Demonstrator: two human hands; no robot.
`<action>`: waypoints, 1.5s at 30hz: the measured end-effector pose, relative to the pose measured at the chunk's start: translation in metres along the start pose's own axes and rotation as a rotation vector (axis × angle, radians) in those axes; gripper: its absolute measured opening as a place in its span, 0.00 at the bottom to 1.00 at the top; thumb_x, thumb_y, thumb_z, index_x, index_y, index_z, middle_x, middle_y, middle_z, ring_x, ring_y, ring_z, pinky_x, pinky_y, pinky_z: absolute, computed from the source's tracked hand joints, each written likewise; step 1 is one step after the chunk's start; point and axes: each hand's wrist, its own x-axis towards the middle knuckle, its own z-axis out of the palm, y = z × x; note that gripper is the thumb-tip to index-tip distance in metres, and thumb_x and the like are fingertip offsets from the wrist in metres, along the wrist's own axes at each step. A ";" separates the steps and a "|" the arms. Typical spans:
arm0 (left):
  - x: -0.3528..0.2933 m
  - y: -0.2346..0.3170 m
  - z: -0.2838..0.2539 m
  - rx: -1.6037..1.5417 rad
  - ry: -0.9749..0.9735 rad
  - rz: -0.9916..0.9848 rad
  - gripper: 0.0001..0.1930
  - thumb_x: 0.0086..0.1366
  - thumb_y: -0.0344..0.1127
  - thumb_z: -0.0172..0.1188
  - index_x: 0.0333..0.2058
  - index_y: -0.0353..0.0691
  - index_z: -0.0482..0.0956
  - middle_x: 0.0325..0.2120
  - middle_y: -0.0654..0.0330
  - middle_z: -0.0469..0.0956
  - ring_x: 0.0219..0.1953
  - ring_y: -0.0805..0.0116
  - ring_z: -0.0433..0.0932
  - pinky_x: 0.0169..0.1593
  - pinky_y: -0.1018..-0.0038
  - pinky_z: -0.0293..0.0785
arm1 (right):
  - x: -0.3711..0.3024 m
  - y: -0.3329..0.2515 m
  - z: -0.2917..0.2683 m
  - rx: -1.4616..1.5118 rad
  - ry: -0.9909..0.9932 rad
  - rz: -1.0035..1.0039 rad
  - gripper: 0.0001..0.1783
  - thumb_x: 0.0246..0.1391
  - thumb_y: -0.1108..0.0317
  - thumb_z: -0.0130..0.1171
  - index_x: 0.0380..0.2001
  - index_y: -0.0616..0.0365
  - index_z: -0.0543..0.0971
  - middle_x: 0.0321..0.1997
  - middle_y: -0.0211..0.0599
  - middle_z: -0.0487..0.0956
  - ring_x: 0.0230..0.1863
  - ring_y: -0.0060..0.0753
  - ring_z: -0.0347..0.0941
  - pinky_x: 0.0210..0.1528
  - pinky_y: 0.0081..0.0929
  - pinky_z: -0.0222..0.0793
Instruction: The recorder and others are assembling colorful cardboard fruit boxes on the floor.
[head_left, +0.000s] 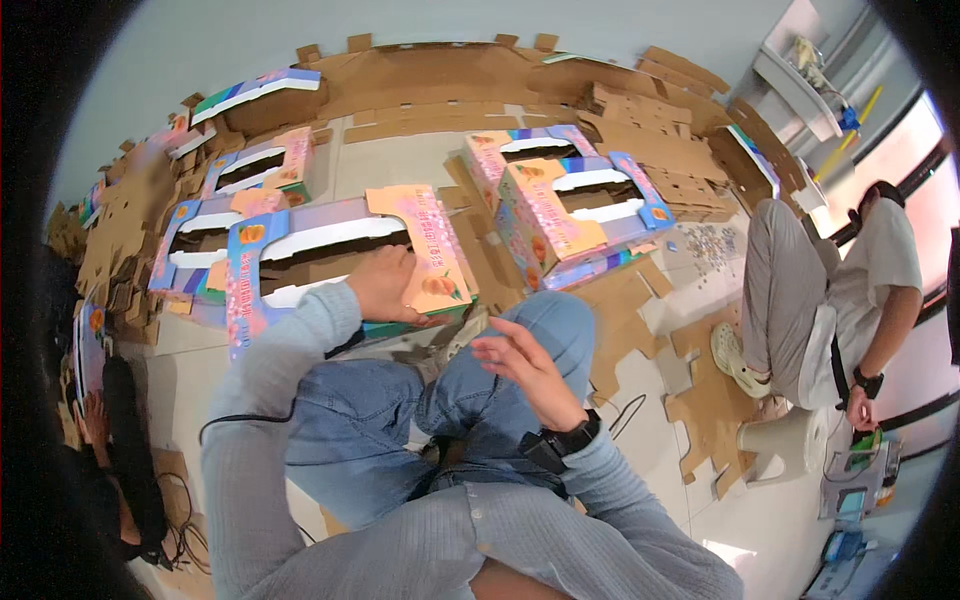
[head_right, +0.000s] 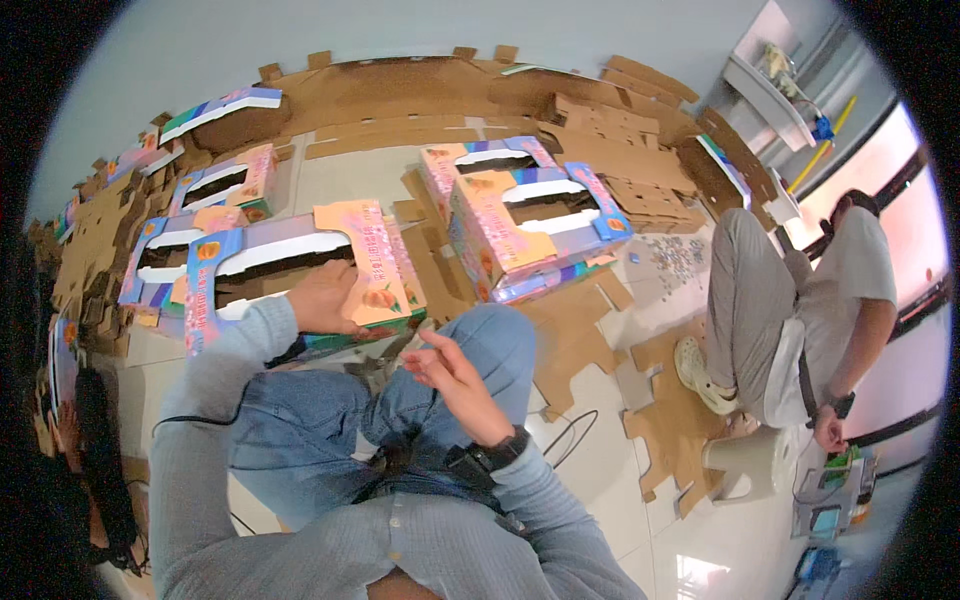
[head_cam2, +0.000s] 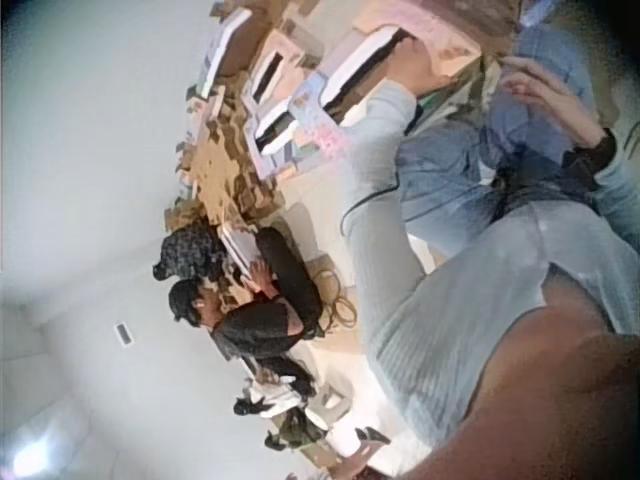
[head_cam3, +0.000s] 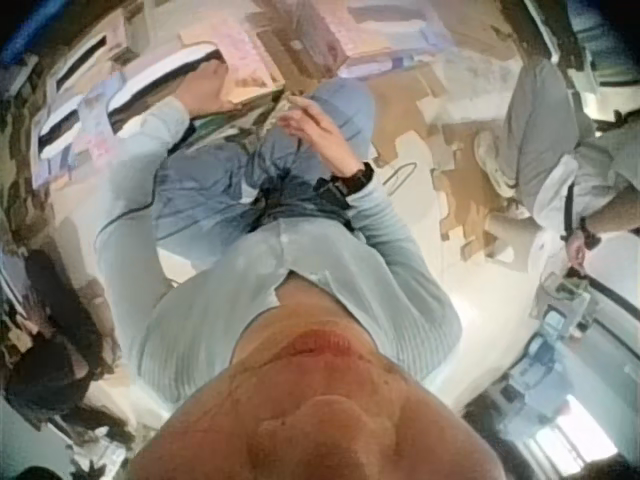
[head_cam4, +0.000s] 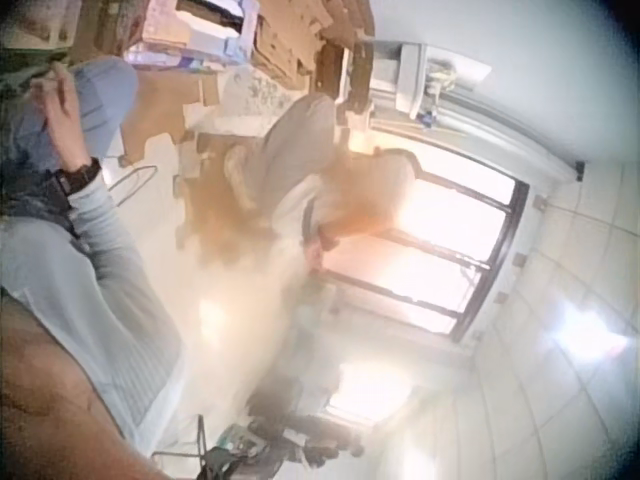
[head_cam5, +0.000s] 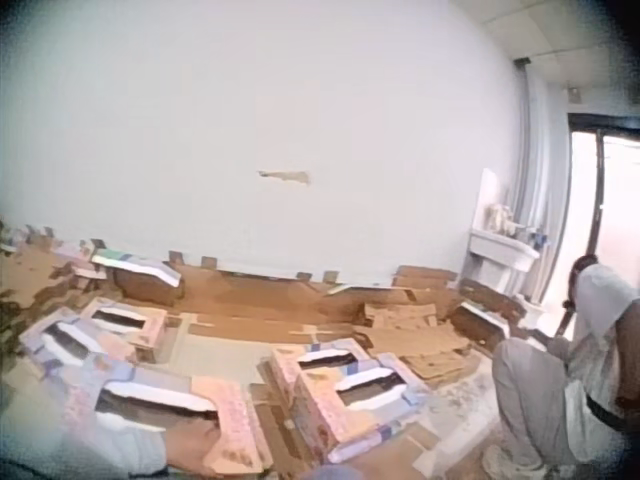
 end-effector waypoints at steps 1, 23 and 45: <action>0.011 0.003 0.010 0.015 -0.025 -0.019 0.42 0.41 0.61 0.66 0.43 0.28 0.69 0.39 0.48 0.69 0.44 0.51 0.68 0.48 0.61 0.68 | 0.003 0.004 -0.001 0.007 0.002 0.000 0.24 0.66 0.63 0.42 0.62 0.58 0.58 0.55 0.41 0.71 0.56 0.33 0.68 0.58 0.30 0.62; 0.035 0.003 0.082 -0.174 0.049 -0.365 0.44 0.58 0.61 0.53 0.63 0.37 0.52 0.65 0.46 0.49 0.67 0.48 0.46 0.65 0.51 0.48 | 0.027 0.041 0.005 0.037 -0.009 0.163 0.24 0.65 0.61 0.43 0.60 0.59 0.60 0.54 0.40 0.72 0.54 0.32 0.69 0.56 0.28 0.63; 0.039 -0.012 0.097 -0.318 0.166 -0.311 0.41 0.51 0.57 0.63 0.57 0.36 0.61 0.63 0.45 0.53 0.66 0.45 0.49 0.64 0.53 0.49 | 0.034 0.050 0.001 0.038 -0.045 0.142 0.23 0.65 0.62 0.42 0.60 0.61 0.59 0.51 0.37 0.73 0.51 0.27 0.69 0.53 0.25 0.64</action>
